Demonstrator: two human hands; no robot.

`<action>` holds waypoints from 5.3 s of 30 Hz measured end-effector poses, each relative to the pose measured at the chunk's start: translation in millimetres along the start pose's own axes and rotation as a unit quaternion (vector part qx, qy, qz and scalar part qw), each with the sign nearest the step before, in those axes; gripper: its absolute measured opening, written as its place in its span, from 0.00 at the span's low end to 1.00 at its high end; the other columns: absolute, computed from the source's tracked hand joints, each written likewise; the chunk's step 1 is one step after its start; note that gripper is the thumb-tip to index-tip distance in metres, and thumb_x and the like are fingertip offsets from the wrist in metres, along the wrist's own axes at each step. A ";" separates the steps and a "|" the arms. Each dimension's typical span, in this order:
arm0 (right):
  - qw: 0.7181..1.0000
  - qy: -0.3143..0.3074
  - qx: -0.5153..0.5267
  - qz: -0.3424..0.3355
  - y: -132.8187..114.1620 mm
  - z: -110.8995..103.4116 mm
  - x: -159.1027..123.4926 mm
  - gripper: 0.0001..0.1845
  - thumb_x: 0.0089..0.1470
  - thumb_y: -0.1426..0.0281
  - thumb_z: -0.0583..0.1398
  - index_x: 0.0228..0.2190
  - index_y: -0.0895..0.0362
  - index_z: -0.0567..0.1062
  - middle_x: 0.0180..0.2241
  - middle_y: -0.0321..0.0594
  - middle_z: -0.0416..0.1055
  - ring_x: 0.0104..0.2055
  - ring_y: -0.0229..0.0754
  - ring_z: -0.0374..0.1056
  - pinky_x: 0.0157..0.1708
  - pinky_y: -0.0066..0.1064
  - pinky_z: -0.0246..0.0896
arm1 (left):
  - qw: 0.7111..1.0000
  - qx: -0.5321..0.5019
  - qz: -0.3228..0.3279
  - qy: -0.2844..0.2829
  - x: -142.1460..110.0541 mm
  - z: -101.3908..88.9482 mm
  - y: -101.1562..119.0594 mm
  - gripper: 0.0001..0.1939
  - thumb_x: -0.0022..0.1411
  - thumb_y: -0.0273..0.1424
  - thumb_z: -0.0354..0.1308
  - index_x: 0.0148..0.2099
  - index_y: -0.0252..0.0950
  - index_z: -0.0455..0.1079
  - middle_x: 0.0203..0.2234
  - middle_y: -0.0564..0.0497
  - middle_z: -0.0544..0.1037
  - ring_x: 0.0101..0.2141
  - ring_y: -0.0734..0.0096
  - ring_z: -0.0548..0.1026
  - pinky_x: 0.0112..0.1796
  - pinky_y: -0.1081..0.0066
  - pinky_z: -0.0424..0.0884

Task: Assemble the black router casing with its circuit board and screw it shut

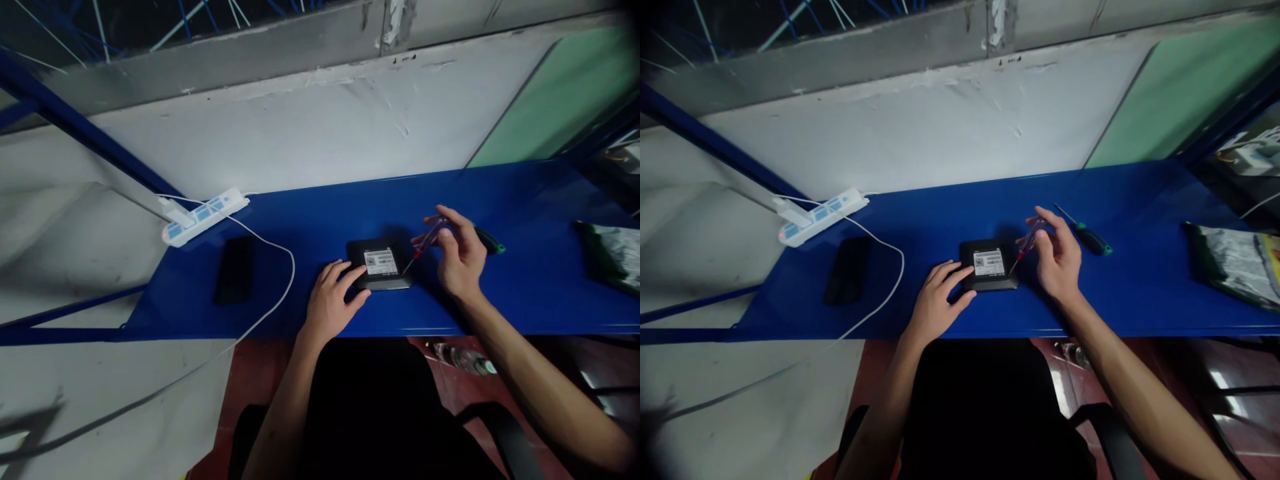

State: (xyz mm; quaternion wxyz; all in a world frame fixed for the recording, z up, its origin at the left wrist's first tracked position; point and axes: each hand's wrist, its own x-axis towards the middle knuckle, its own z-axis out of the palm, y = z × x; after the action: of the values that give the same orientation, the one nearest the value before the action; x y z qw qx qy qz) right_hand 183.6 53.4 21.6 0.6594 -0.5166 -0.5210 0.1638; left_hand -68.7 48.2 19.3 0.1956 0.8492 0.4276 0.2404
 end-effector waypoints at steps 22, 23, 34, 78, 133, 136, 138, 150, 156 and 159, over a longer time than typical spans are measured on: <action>0.996 -0.024 0.073 0.036 -14.8 45.0 15.3 0.19 0.59 0.63 0.64 0.52 0.47 0.73 0.38 0.38 0.76 0.28 0.39 0.75 0.28 0.36 0.77 | 1.000 -0.011 -0.002 0.010 0.9 1.8 -2.1 0.24 0.67 0.36 0.62 0.63 0.42 0.65 0.58 0.46 0.72 0.62 0.54 0.65 0.62 0.51 0.64; 0.994 -0.046 0.085 0.041 -15.2 51.8 15.3 0.20 0.59 0.63 0.64 0.52 0.47 0.73 0.38 0.37 0.76 0.28 0.39 0.75 0.29 0.36 0.77 | 1.000 -0.011 -0.003 0.010 0.9 1.9 -2.1 0.24 0.67 0.36 0.62 0.63 0.42 0.65 0.58 0.46 0.72 0.62 0.53 0.65 0.61 0.50 0.64; 0.994 -0.056 0.081 0.054 -4.3 61.4 1.9 0.20 0.60 0.61 0.63 0.53 0.47 0.71 0.38 0.38 0.76 0.28 0.41 0.76 0.29 0.38 0.76 | 1.000 -0.015 0.004 0.015 0.2 2.2 -4.3 0.23 0.67 0.36 0.61 0.63 0.42 0.65 0.58 0.45 0.72 0.62 0.53 0.65 0.61 0.48 0.65; 0.991 -0.110 0.073 0.034 -12.4 50.7 2.8 0.21 0.66 0.62 0.55 0.59 0.45 0.68 0.53 0.43 0.73 0.39 0.43 0.78 0.41 0.44 0.76 | 1.000 -0.008 0.012 0.020 2.1 2.4 -4.5 0.22 0.68 0.35 0.61 0.62 0.42 0.65 0.56 0.46 0.74 0.60 0.55 0.67 0.60 0.52 0.66; 0.993 -0.114 0.001 0.020 -15.2 48.9 6.3 0.20 0.64 0.56 0.56 0.55 0.45 0.73 0.44 0.41 0.75 0.35 0.44 0.73 0.36 0.41 0.74 | 0.999 -0.009 0.015 0.031 2.4 4.1 -5.6 0.22 0.68 0.34 0.61 0.62 0.44 0.65 0.56 0.47 0.74 0.60 0.55 0.67 0.60 0.50 0.66; 0.987 -0.149 0.050 0.045 -13.6 49.0 4.2 0.23 0.67 0.58 0.52 0.62 0.43 0.65 0.52 0.42 0.74 0.40 0.45 0.77 0.39 0.44 0.76 | 1.000 -0.009 0.012 0.028 2.9 3.7 -5.1 0.22 0.67 0.34 0.61 0.62 0.44 0.66 0.56 0.47 0.74 0.60 0.55 0.67 0.60 0.51 0.66; 0.985 -0.154 0.063 0.044 -12.1 49.3 3.9 0.25 0.67 0.59 0.52 0.63 0.43 0.63 0.52 0.42 0.75 0.40 0.45 0.77 0.40 0.44 0.76 | 1.000 -0.007 0.014 0.027 3.1 3.2 -5.0 0.21 0.68 0.34 0.61 0.61 0.44 0.67 0.56 0.47 0.74 0.60 0.56 0.68 0.60 0.52 0.66; 0.991 -0.133 -0.008 0.014 -14.5 50.7 4.4 0.23 0.60 0.58 0.62 0.56 0.47 0.70 0.35 0.37 0.72 0.30 0.39 0.69 0.32 0.36 0.71 | 1.000 -0.002 0.017 0.026 2.2 3.3 -4.9 0.20 0.68 0.34 0.61 0.61 0.44 0.68 0.56 0.48 0.74 0.60 0.56 0.67 0.59 0.52 0.66; 0.988 -0.146 0.018 0.038 1.6 49.3 20.0 0.26 0.60 0.60 0.63 0.58 0.46 0.66 0.35 0.36 0.72 0.29 0.41 0.70 0.33 0.40 0.73 | 0.999 -0.010 0.016 0.027 2.1 2.9 -4.1 0.20 0.68 0.34 0.60 0.61 0.45 0.69 0.56 0.48 0.74 0.60 0.55 0.67 0.60 0.52 0.66; 0.996 -0.078 0.038 0.022 16.2 43.8 49.2 0.28 0.58 0.61 0.64 0.58 0.45 0.63 0.35 0.35 0.69 0.27 0.39 0.69 0.29 0.40 0.73 | 0.999 -0.011 0.015 0.027 1.4 3.3 -4.5 0.20 0.68 0.34 0.61 0.61 0.46 0.69 0.56 0.48 0.73 0.60 0.55 0.67 0.60 0.51 0.66</action>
State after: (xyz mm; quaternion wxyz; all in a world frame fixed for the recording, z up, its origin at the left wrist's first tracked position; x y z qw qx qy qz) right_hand 171.1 119.5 29.9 0.6321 -0.4884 -0.5526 0.2378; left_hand -68.9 51.4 14.5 0.1896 0.8465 0.4170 0.2712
